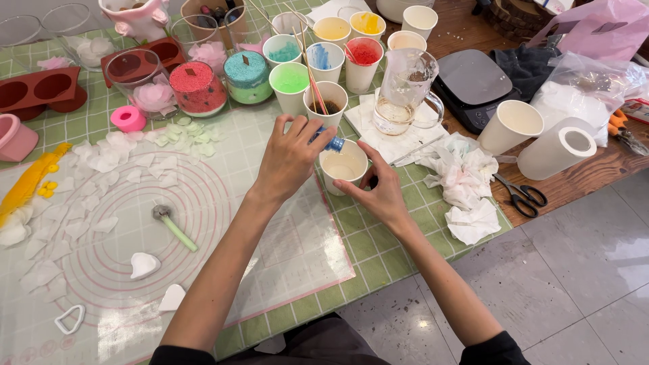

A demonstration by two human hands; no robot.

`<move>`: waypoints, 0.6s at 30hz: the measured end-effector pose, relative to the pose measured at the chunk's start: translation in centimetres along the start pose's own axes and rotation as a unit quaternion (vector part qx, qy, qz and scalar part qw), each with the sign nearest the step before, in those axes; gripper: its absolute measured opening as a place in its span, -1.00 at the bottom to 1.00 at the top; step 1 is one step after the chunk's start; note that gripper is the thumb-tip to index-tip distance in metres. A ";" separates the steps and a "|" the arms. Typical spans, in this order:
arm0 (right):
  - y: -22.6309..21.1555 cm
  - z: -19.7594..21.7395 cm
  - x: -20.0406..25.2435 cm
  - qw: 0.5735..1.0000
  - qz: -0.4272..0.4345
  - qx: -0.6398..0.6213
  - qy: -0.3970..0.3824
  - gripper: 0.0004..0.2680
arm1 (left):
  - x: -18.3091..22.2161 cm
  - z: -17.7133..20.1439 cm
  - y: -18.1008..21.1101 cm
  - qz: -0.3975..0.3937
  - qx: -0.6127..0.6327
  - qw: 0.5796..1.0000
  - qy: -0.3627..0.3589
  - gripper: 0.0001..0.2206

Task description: Mixing blue liquid dye into melted candle wax in a small paper cup using a wooden stirrer.

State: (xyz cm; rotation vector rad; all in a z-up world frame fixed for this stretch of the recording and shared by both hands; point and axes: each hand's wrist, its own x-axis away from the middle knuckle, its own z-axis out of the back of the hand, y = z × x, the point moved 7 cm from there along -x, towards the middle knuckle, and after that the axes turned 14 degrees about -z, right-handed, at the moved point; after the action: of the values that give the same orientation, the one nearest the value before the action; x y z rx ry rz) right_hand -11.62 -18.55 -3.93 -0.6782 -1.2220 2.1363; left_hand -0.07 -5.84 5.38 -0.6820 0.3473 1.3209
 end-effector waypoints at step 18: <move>0.2 0.0 0.0 1.000 0.003 0.000 0.000 -0.32 | 0.5 -0.5 -0.5 0.004 0.002 1.000 0.006 -0.56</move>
State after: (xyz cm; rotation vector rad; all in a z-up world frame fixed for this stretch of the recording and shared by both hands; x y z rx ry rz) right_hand -11.61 -18.62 -4.08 -0.6832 -1.2218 2.1418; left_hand 0.63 -5.84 4.82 -0.6869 0.3635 1.3243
